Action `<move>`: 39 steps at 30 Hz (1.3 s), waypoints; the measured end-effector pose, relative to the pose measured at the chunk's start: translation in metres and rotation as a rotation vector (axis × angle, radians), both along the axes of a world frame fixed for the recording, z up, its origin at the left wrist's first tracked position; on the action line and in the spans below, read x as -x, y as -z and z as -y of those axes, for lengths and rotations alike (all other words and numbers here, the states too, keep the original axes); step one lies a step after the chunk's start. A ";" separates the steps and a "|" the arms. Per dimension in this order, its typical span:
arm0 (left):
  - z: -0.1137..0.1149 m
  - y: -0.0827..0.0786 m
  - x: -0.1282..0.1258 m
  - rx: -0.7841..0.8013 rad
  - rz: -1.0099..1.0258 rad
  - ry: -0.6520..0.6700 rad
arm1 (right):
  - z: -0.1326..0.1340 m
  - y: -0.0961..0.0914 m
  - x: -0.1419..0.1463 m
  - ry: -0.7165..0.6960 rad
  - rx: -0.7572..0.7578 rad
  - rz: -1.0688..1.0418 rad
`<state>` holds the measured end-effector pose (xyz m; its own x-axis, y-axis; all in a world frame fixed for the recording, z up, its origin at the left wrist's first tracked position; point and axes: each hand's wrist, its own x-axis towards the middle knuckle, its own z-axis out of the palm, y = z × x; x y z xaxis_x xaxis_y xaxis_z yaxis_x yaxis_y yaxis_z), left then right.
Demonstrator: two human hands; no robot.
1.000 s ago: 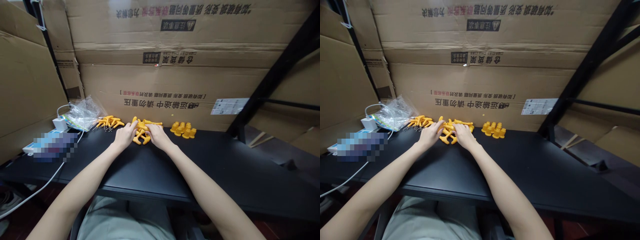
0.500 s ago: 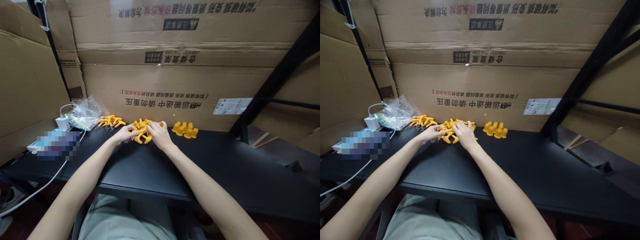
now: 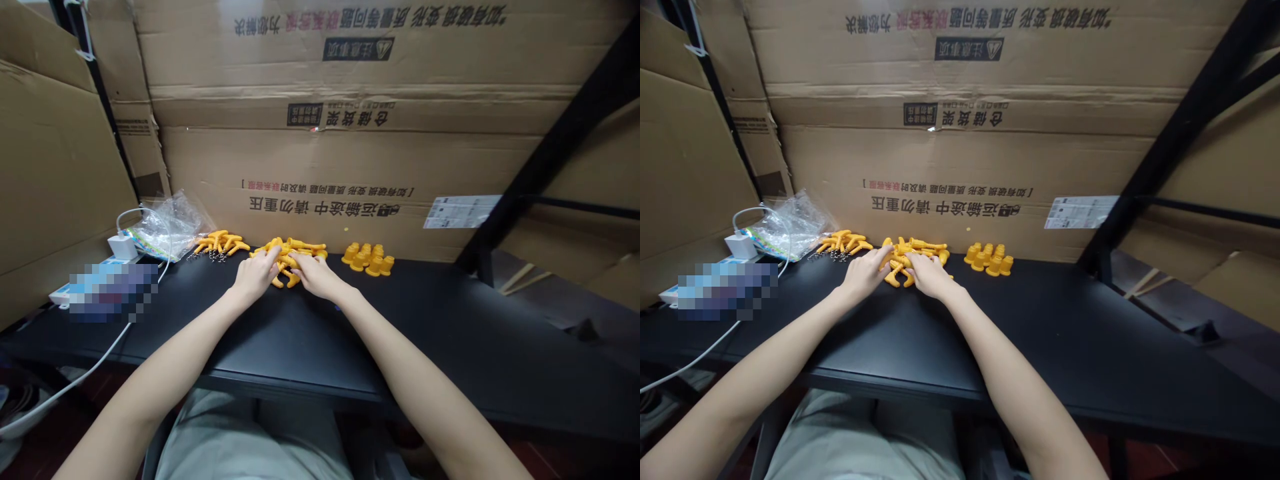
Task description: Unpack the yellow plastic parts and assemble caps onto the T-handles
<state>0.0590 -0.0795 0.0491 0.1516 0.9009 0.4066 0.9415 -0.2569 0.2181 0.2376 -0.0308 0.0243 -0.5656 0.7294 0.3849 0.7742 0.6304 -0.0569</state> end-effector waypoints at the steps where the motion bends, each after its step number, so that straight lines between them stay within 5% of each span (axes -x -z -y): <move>1: 0.000 -0.001 0.000 -0.001 0.012 -0.007 | 0.000 -0.001 -0.001 -0.003 -0.009 -0.008; 6: -0.011 0.002 0.004 0.047 0.320 0.037 | 0.002 -0.009 -0.002 0.072 -0.262 0.025; 12: -0.021 0.006 0.014 0.678 0.686 0.242 | -0.002 -0.009 -0.005 0.130 -0.575 0.023; 16: -0.020 0.009 0.019 0.875 0.731 0.373 | -0.020 -0.013 -0.035 0.314 -0.602 -0.243; 21: -0.024 0.012 0.015 0.754 0.855 0.357 | -0.041 -0.008 -0.096 0.747 -0.461 -0.564; 29: -0.033 0.016 0.015 0.558 1.118 0.255 | -0.047 0.038 -0.163 1.292 -0.251 -0.979; 34: -0.037 0.018 0.017 0.442 1.202 0.178 | -0.049 0.040 -0.165 1.345 0.108 -0.911; 39: -0.037 0.017 0.017 0.406 1.266 0.111 | -0.050 0.039 -0.163 1.351 0.134 -0.847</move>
<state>0.0424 -0.0426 0.0318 -0.0489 0.9984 0.0277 0.0129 -0.0271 0.9995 0.4004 0.0190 -0.0149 0.8262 0.5476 0.1323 0.4517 -0.5038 -0.7363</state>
